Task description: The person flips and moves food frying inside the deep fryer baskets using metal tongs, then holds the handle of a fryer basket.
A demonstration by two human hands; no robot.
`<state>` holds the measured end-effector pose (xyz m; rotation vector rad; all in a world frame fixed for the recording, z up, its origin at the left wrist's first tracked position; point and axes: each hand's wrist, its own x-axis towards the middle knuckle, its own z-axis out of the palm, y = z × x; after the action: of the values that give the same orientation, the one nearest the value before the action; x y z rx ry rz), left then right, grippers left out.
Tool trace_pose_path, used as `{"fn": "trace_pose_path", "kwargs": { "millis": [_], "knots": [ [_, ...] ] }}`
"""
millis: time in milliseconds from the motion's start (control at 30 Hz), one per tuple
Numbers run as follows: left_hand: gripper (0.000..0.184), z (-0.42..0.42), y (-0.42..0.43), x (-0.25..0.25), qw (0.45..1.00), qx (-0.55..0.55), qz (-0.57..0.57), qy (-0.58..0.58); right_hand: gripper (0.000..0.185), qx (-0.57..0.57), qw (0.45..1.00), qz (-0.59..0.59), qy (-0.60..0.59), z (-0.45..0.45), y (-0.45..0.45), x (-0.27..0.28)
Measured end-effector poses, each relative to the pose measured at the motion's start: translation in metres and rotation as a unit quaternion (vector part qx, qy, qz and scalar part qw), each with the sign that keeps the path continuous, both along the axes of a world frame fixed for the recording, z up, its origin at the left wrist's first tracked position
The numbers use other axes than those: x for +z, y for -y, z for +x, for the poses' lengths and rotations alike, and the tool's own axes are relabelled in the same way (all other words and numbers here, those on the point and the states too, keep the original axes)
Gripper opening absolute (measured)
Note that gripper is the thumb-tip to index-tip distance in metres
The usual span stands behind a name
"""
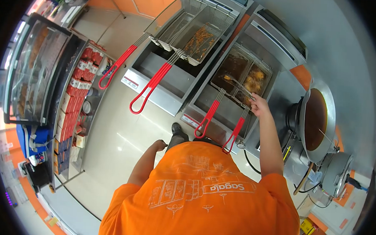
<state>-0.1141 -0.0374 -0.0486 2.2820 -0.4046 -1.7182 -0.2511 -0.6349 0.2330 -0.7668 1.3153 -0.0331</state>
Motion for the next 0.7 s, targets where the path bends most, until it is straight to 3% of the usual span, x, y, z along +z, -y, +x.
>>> {"fn": "trace_pose_path", "kwargs": {
  "millis": [33, 100, 333, 433, 467, 533, 600, 700],
  "knots": [
    [0.049, 0.000, 0.003, -0.002, 0.998, -0.057, -0.018, 0.007, 0.035, -0.011, 1.000, 0.024, 0.009, -0.002, 0.001, -0.002],
    [0.035, 0.000, 0.012, 0.012, 0.996, -0.073, -0.040, 0.031, 0.035, -0.023, 0.999, 0.040, 0.005, -0.004, 0.002, -0.001],
    [0.038, 0.011, 0.026, 0.004, 0.997, -0.059, -0.032, 0.030, 0.032, -0.019, 1.000, 0.011, 0.020, 0.006, -0.009, -0.004],
    [0.046, 0.021, 0.049, 0.038, 0.993, -0.024, 0.050, -0.108, 0.037, 0.111, 0.981, -0.151, -0.047, 0.016, -0.014, -0.013],
    [0.050, 0.021, 0.057, 0.047, 0.985, 0.014, 0.051, -0.163, 0.039, 0.197, 0.934, -0.280, -0.100, 0.019, -0.018, -0.017],
    [0.058, 0.022, 0.086, 0.092, 0.974, 0.024, 0.051, -0.220, 0.043, 0.344, 0.764, -0.507, -0.204, 0.026, -0.029, -0.024],
    [0.066, 0.026, 0.122, 0.155, 0.977, -0.013, 0.009, -0.212, 0.044, 0.361, 0.747, -0.502, -0.244, 0.035, -0.040, -0.016],
    [0.074, 0.037, 0.150, 0.166, 0.967, -0.005, -0.095, -0.237, 0.044, 0.364, 0.717, -0.527, -0.274, 0.041, -0.064, 0.007]
  ]
}}
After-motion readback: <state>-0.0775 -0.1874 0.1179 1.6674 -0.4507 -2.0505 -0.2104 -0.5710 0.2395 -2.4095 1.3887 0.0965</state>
